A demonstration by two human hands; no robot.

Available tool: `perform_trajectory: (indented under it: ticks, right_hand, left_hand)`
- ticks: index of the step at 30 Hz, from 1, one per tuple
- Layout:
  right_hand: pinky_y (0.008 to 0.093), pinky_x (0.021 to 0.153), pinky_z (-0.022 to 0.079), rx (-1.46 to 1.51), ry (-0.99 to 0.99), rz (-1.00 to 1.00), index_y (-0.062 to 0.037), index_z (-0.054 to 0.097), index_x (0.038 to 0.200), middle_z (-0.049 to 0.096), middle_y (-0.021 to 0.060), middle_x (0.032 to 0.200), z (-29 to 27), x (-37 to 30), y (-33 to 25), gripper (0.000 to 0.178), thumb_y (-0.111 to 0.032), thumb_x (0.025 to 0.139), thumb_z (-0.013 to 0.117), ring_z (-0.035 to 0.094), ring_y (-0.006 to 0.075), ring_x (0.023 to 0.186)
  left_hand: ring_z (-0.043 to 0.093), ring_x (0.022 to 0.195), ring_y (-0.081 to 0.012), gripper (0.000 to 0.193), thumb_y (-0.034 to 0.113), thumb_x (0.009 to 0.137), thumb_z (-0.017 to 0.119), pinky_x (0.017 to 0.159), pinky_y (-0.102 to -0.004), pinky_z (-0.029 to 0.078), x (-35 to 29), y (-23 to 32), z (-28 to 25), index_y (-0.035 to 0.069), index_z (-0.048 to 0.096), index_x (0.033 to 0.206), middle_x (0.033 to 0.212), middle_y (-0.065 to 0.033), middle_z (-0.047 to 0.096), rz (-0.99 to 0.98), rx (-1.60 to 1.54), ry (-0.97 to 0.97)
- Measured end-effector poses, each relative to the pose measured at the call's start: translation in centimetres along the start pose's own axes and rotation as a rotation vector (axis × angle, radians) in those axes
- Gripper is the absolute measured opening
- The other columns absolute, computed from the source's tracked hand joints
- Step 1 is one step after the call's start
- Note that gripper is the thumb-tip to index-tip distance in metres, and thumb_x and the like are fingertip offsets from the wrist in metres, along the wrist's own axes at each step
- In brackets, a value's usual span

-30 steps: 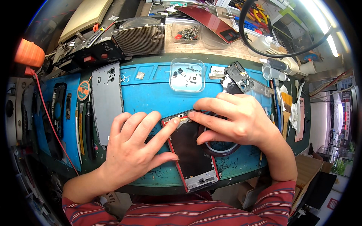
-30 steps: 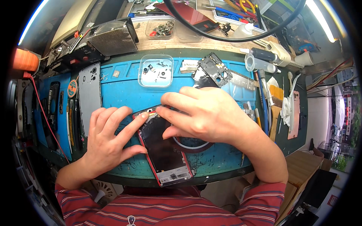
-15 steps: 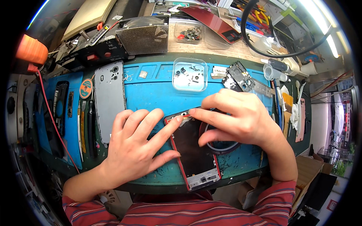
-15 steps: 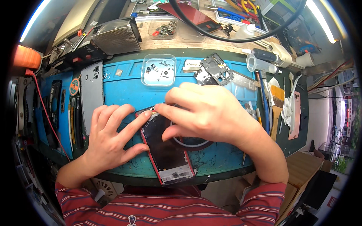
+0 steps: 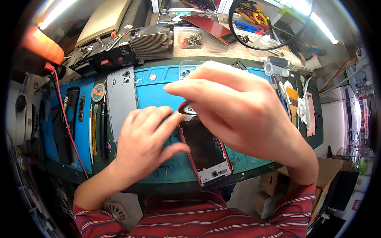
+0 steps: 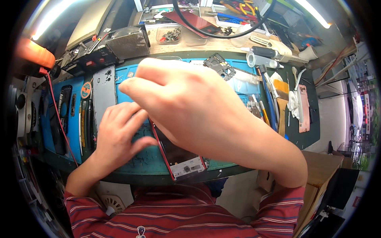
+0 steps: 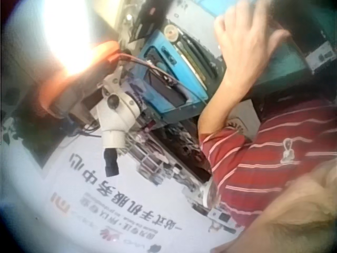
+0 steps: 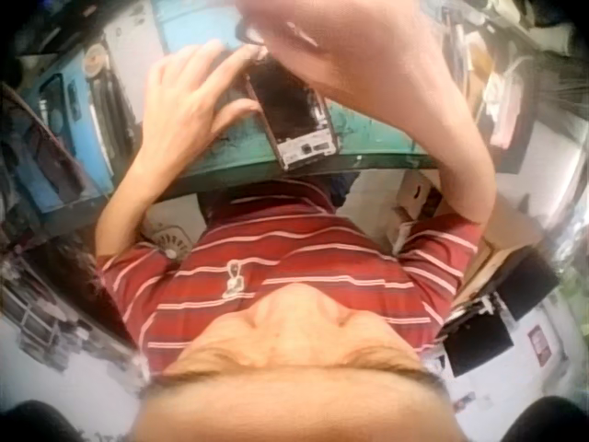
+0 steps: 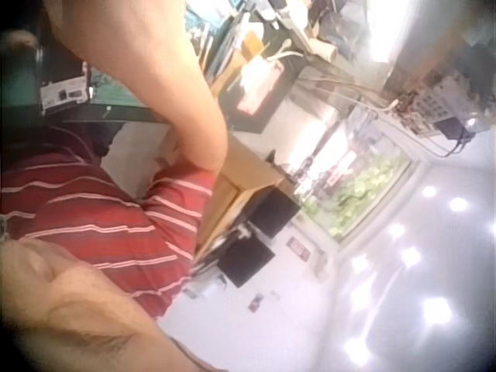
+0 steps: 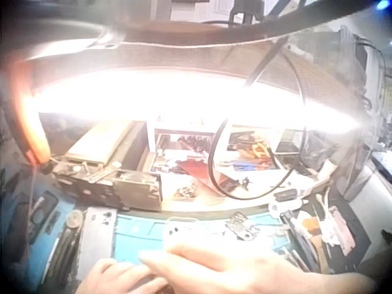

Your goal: The person applies adhesive tape around the perimeter of a disassembled smartphone frame. They use tweezers to adjust small internal components and press the tape into place. The phone remains open on the workbench throughout the clip.

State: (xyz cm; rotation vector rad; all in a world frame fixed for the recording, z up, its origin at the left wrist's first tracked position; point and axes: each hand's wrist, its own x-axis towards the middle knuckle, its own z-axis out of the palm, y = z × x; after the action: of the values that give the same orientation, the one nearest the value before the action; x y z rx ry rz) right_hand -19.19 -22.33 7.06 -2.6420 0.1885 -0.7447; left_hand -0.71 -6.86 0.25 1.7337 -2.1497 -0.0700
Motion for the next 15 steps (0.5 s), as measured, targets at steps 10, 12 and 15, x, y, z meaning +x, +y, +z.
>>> perform_trajectory:
  ticks: [10,12,15]
  right_hand:
    - [0.0334,0.076,0.057,0.004,0.141,-0.083,-0.0059,0.071,0.121,0.074,0.0068,0.101,-1.8,0.0,-0.4,0.030,-0.005,0.091,0.072,0.072,0.0214,0.094]
    - [0.0292,0.074,0.056,0.035,0.234,0.235,-0.0058,0.073,0.131,0.076,0.0049,0.102,-5.3,-2.3,-1.3,0.033,-0.004,0.099,0.066,0.070,0.0165,0.094]
    - [0.0259,0.073,0.055,-0.142,0.378,0.529,-0.0048,0.074,0.129,0.074,0.0035,0.098,-8.6,-7.8,-1.0,0.032,0.000,0.101,0.059,0.068,0.0138,0.085]
  left_hand:
    - [0.074,0.080,-0.0185,0.015,0.001,0.095,0.076,0.071,-0.0299,0.057,1.4,-0.7,-0.2,-0.003,0.075,0.109,0.093,-0.0121,0.073,-0.214,-0.594,0.238]
    - [0.073,0.085,-0.0104,0.012,0.000,0.100,0.071,0.078,-0.0256,0.059,0.5,-0.5,0.7,-0.005,0.074,0.110,0.095,-0.0060,0.074,-0.413,-0.911,0.233]
    - [0.073,0.093,-0.0108,0.012,0.000,0.103,0.069,0.086,-0.0252,0.060,0.3,-0.4,1.3,-0.004,0.070,0.114,0.101,-0.0040,0.074,-0.483,-1.164,0.234]
